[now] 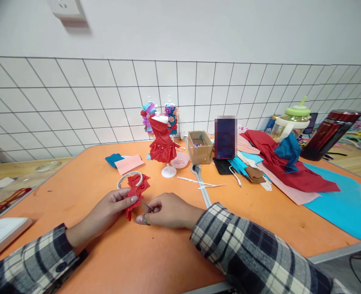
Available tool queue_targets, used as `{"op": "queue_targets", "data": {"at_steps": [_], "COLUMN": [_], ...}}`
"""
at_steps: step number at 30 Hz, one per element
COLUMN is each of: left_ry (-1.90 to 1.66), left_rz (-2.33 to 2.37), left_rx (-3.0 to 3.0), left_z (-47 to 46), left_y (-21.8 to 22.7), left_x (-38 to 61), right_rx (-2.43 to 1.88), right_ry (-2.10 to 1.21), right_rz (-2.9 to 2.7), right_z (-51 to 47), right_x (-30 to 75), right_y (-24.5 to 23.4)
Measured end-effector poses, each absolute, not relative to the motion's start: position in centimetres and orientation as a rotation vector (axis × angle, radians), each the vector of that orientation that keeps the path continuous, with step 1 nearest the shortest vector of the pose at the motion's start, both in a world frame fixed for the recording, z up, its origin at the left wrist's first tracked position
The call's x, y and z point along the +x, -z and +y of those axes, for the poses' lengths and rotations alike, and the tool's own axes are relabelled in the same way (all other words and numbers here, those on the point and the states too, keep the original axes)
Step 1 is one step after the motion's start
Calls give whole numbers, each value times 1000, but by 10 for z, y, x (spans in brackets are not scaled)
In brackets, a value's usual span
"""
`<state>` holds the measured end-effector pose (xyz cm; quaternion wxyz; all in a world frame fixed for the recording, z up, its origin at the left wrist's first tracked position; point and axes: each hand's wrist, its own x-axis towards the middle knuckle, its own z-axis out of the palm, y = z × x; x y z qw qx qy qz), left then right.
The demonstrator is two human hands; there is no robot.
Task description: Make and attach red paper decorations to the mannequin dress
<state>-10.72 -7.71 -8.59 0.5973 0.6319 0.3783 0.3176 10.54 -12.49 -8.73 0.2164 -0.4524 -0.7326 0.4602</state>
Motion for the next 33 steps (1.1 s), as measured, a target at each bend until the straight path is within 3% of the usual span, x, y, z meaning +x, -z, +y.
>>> {"op": "queue_targets", "data": {"at_steps": [33], "left_ry": [-633], "left_rz": [947], "left_rx": [1601], "left_z": [-79], "left_y": [80], "left_x": [-103], "right_rx": [-1369], "right_ry": [-1081], "right_rz": [-2071], "right_z": [-127], "right_x": [100], "right_y": [91]}}
